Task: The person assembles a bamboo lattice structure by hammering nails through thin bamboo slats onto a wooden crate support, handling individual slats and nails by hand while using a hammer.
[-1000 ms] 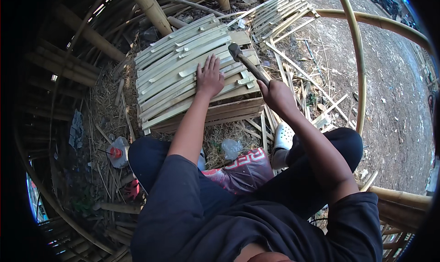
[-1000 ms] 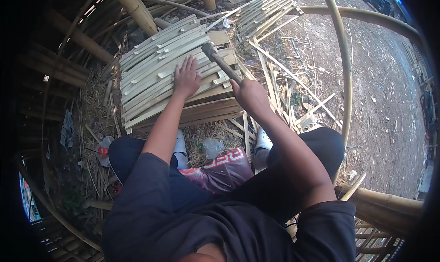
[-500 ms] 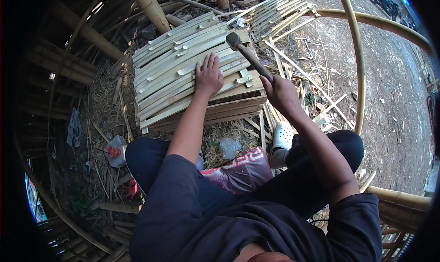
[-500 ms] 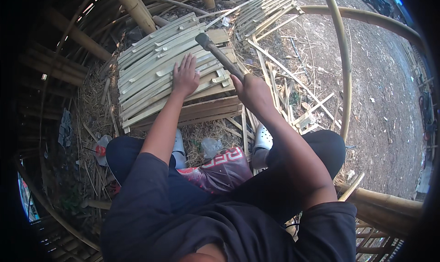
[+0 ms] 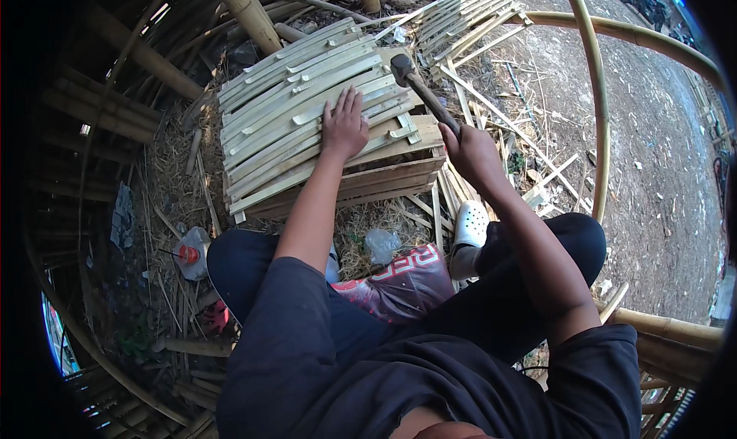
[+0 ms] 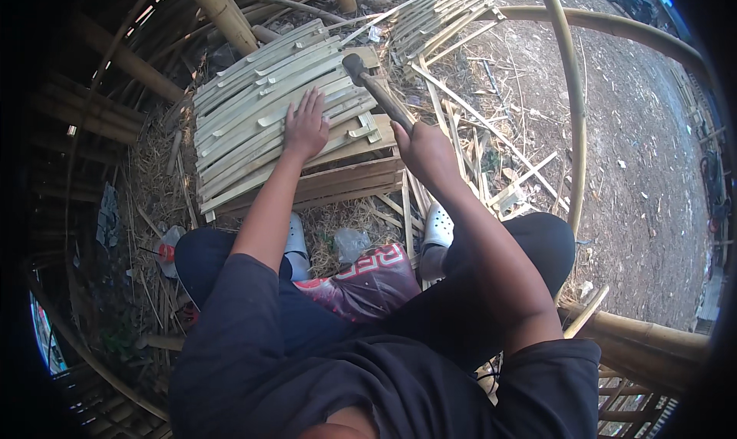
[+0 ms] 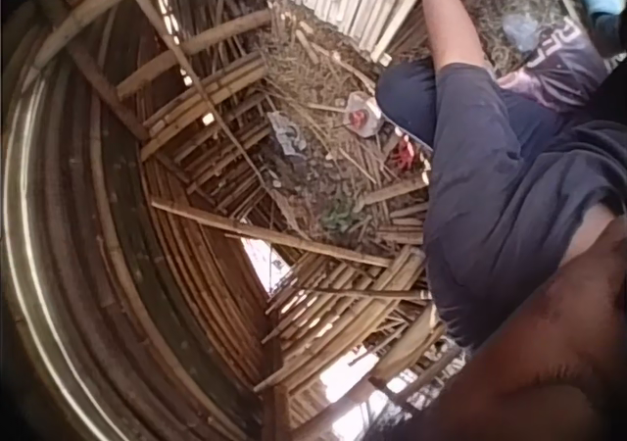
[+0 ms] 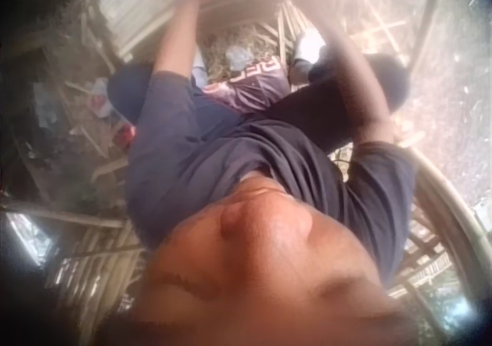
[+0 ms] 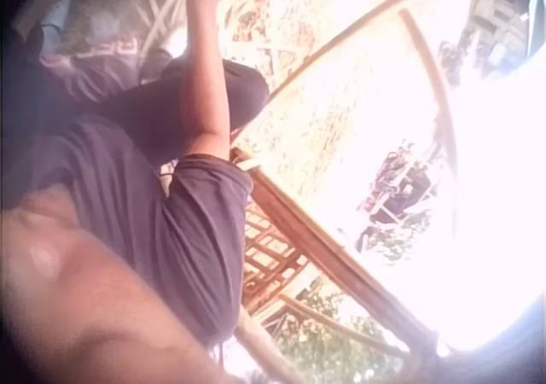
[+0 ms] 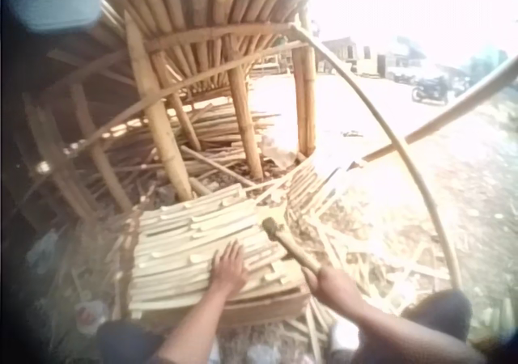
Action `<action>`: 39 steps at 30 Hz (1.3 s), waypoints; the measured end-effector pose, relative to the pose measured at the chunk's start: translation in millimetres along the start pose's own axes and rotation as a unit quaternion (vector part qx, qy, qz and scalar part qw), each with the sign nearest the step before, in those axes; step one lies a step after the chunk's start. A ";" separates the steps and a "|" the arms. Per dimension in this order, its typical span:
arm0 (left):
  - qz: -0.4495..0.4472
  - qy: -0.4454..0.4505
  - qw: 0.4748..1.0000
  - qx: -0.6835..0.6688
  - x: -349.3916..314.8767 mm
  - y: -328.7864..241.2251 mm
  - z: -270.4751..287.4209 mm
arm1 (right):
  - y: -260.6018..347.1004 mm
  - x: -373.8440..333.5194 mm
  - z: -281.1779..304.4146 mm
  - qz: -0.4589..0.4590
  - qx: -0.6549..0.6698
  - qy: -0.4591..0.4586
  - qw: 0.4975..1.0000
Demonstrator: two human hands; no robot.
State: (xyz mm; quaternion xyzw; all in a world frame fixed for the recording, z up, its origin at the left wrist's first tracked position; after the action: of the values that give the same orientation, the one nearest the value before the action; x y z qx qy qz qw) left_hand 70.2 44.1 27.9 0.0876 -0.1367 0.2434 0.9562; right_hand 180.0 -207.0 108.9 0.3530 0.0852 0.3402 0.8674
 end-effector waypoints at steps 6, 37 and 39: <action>-0.004 0.004 1.000 -0.009 -1.2 -5.0 0.1 | -11.3 -2.8 -12.4 -0.008 -0.048 0.056 0.997; -0.019 0.003 1.000 -0.016 0.1 -5.0 -1.8 | -10.2 -1.9 -18.5 -0.037 -0.030 0.087 0.995; -0.015 0.000 1.000 -0.011 -2.7 -2.1 -1.2 | 8.4 -3.2 -8.1 -0.012 -0.019 0.052 0.998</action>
State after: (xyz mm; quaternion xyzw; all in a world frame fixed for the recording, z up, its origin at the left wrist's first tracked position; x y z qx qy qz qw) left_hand 69.2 41.3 25.8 0.0788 -0.1381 0.2277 0.9607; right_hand 170.0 -200.2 108.3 0.3168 0.1277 0.3494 0.8725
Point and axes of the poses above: each hand's wrist, its own x-axis towards the middle knuckle, its own z-axis out of the back of the hand, y = z × x, the point moved 9 cm from there along x, towards the middle knuckle, and after that the axes turned 8 degrees about x, right-handed, at the moved point
